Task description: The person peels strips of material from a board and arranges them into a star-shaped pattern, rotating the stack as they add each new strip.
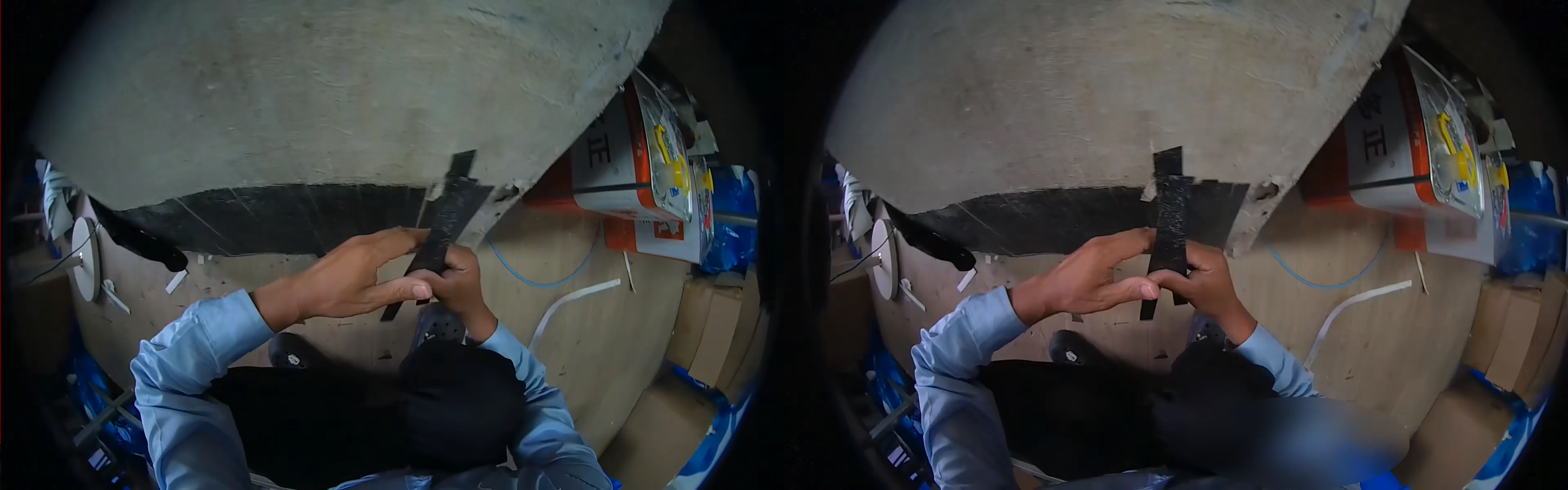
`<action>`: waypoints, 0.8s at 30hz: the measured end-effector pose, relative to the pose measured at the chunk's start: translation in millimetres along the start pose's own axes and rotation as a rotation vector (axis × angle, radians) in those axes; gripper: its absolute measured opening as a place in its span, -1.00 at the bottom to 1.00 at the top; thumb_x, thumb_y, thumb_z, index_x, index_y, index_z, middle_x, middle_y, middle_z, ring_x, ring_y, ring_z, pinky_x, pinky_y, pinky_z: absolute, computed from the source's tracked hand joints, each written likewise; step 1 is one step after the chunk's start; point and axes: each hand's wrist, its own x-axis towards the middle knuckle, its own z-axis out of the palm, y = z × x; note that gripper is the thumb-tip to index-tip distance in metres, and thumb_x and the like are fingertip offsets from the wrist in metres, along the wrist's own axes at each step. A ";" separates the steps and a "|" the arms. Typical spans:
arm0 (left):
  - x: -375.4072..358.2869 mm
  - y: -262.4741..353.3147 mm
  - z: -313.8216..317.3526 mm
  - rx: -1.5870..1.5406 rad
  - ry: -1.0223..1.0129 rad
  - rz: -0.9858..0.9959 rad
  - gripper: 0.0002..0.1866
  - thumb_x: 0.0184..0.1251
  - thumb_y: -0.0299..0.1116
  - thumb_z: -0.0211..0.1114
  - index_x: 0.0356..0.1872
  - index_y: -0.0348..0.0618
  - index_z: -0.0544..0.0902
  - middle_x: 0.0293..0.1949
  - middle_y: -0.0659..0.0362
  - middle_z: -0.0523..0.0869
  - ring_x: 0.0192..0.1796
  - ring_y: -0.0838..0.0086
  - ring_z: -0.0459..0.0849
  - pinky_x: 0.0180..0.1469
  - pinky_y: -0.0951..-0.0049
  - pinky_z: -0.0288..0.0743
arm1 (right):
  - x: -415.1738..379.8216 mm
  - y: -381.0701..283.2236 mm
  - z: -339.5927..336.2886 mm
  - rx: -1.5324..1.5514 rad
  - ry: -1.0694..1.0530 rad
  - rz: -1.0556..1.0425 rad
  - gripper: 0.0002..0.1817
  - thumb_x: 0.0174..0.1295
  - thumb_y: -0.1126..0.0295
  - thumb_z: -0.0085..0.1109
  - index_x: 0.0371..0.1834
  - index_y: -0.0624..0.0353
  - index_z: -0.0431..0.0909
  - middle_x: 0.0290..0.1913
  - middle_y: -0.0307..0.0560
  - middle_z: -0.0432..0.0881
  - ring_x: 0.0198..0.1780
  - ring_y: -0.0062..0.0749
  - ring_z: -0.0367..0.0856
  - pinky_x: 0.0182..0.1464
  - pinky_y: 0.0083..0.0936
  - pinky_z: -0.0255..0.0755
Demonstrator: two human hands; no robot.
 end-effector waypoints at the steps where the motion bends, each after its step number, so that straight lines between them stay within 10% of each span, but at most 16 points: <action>1: -5.5 2.4 -5.0 -0.210 0.011 -0.229 -0.60 0.32 -0.26 0.15 0.07 -0.32 0.48 0.06 0.03 0.56 0.10 0.35 0.53 0.17 0.31 0.35 | 6.7 2.9 9.0 0.019 -0.025 -0.024 -0.82 -0.08 0.39 0.42 -0.46 0.20 0.62 -0.59 -0.23 0.55 -0.52 -0.61 0.49 -0.41 -0.64 0.36; 7: -30.3 -4.4 -3.6 -0.610 0.281 -0.491 -0.71 0.37 -0.30 0.11 -0.09 -0.35 0.55 -0.25 0.07 0.68 -0.27 0.66 0.55 -0.30 0.50 0.46 | 20.7 23.3 44.8 -0.106 -0.317 -0.125 -0.64 -0.01 0.10 0.37 -0.36 0.17 0.62 -0.48 -0.16 0.54 -0.48 -0.45 0.51 -0.42 -0.49 0.36; 12: -30.3 5.9 -14.8 0.146 0.298 -0.285 -0.74 0.28 -0.44 0.11 -0.04 -0.28 0.52 -0.33 0.04 0.58 -0.53 0.43 0.51 -0.55 0.47 0.40 | 22.7 16.6 29.1 0.093 -0.484 -0.049 -0.22 -0.02 -0.37 0.05 -0.19 0.27 0.54 -0.46 -0.08 0.51 -0.42 -0.34 0.50 -0.35 -0.51 0.36; 16: -39.8 5.7 -27.4 0.789 0.151 -0.010 -0.52 0.03 -0.55 0.16 0.09 -0.30 0.48 -0.33 0.09 0.48 -0.54 0.46 0.50 -0.57 0.48 0.40 | 9.2 -13.0 -25.2 -0.047 0.093 -0.095 -0.48 -0.07 0.09 0.40 -0.18 0.29 0.57 -0.33 -0.04 0.54 -0.36 -0.34 0.50 -0.26 -0.52 0.40; 19: -40.8 8.3 -26.3 1.006 0.121 0.126 -0.50 0.09 -0.51 0.13 0.14 -0.37 0.43 -0.38 0.13 0.43 -0.54 0.53 0.45 -0.57 0.54 0.37 | 18.2 -73.8 -32.2 -0.482 0.142 -0.566 -0.52 -0.20 0.37 0.48 -0.15 0.25 0.58 -0.25 -0.04 0.53 -0.31 -0.33 0.51 -0.26 -0.51 0.41; 24: -40.3 14.4 -30.3 1.080 0.151 0.196 -0.48 0.06 -0.52 0.11 0.15 -0.32 0.44 -0.44 0.18 0.40 -0.46 0.53 0.40 -0.47 0.55 0.30 | 23.7 -82.7 -31.1 -0.627 -0.099 -0.546 -0.52 -0.17 0.43 0.43 -0.08 0.22 0.57 -0.20 -0.06 0.52 -0.24 -0.28 0.50 -0.26 -0.48 0.42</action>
